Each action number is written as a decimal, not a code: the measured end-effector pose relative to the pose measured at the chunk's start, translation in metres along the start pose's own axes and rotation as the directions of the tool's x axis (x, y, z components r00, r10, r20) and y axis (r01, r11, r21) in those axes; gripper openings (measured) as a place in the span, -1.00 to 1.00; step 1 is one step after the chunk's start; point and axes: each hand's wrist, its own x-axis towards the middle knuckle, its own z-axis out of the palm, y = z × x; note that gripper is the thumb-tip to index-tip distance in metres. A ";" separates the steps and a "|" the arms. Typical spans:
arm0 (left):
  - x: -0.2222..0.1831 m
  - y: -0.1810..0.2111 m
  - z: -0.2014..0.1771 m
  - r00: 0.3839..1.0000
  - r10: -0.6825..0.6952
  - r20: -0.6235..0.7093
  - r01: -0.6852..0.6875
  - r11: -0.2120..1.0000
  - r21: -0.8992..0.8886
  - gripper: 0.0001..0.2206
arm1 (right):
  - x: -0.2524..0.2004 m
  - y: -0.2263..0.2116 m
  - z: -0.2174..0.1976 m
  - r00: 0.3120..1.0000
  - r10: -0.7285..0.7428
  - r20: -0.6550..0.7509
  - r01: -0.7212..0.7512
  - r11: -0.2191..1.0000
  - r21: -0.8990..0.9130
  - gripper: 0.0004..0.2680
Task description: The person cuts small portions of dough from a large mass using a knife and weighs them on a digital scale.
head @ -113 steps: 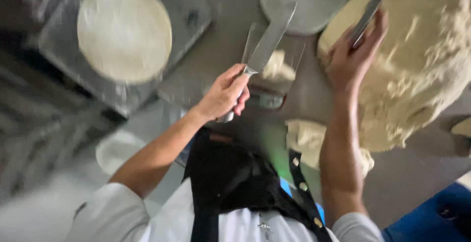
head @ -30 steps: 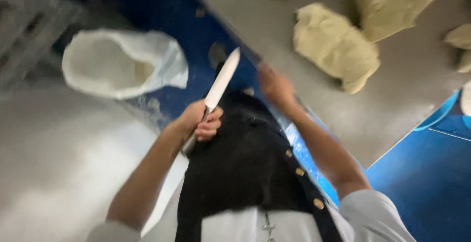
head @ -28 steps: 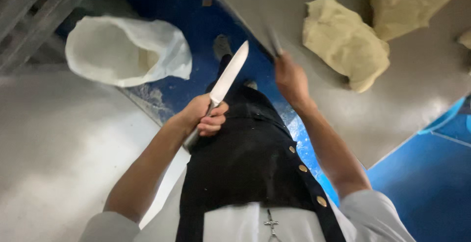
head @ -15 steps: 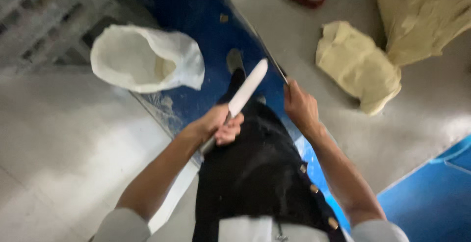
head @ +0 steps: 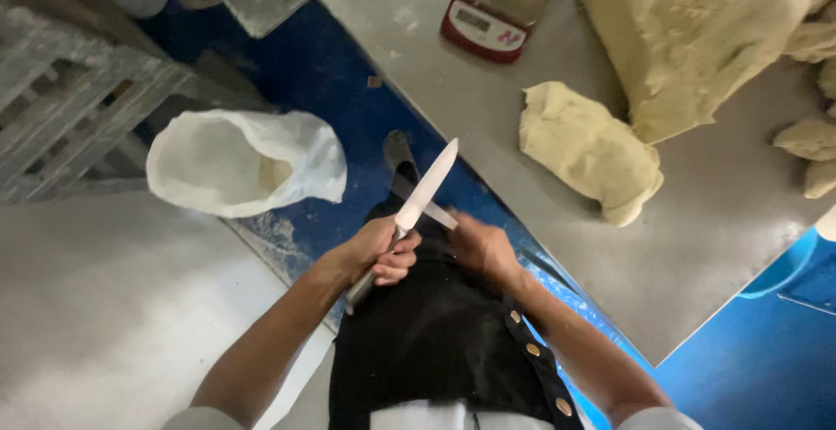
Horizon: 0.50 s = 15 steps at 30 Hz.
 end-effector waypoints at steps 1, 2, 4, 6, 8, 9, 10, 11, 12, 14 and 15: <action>-0.001 0.004 -0.002 1.000 0.000 0.030 0.000 1.000 -0.001 -0.52 | 0.005 0.004 0.000 0.979 0.188 -0.076 -0.186 0.982 0.030 -0.93; 0.000 0.004 -0.002 0.998 0.001 0.058 0.000 1.000 -0.013 -0.55 | 0.007 0.008 -0.006 0.979 0.189 -0.076 -0.188 0.982 0.025 -0.93; 0.000 0.004 0.002 0.999 -0.004 0.042 0.004 1.000 0.010 -0.51 | 0.013 0.014 -0.020 0.975 0.178 -0.135 -0.175 0.984 0.034 -0.94; -0.001 0.007 0.010 1.000 -0.008 0.019 0.008 1.000 0.030 -0.47 | 0.003 0.010 -0.024 0.994 0.071 -0.080 -0.065 0.995 0.079 -0.88; 0.004 0.013 0.019 0.997 -0.071 -0.030 0.073 0.992 0.105 -0.45 | -0.002 0.012 -0.024 0.999 -0.039 -0.032 0.043 0.990 0.132 -0.80; 0.005 0.016 0.023 0.997 -0.069 -0.030 0.072 0.992 0.105 -0.45 | 0.002 0.018 -0.023 0.997 -0.048 -0.058 0.055 0.988 0.141 -0.88; 0.005 0.018 0.025 0.997 -0.064 -0.039 0.067 0.994 0.086 -0.45 | 0.003 0.022 -0.023 0.995 -0.054 -0.084 0.066 0.986 0.151 -0.95; 0.005 0.020 0.028 0.997 -0.058 -0.049 0.062 0.996 0.066 -0.44 | 0.005 0.026 -0.025 0.995 -0.053 -0.085 0.065 0.986 0.152 -0.95; 0.003 0.022 0.030 0.997 -0.055 -0.052 0.058 0.996 0.068 -0.44 | 0.011 0.032 -0.030 0.978 0.198 -0.068 -0.186 0.972 0.144 -0.97; -0.003 0.023 0.034 0.994 0.078 -0.080 -0.060 0.976 0.211 -0.44 | 0.013 0.036 -0.032 0.901 0.431 -0.050 -0.421 0.897 0.134 -0.94; -0.002 0.026 0.035 0.993 0.082 -0.084 -0.063 0.976 0.210 -0.44 | 0.007 0.035 -0.030 0.967 0.239 -0.090 -0.225 0.964 0.140 -0.92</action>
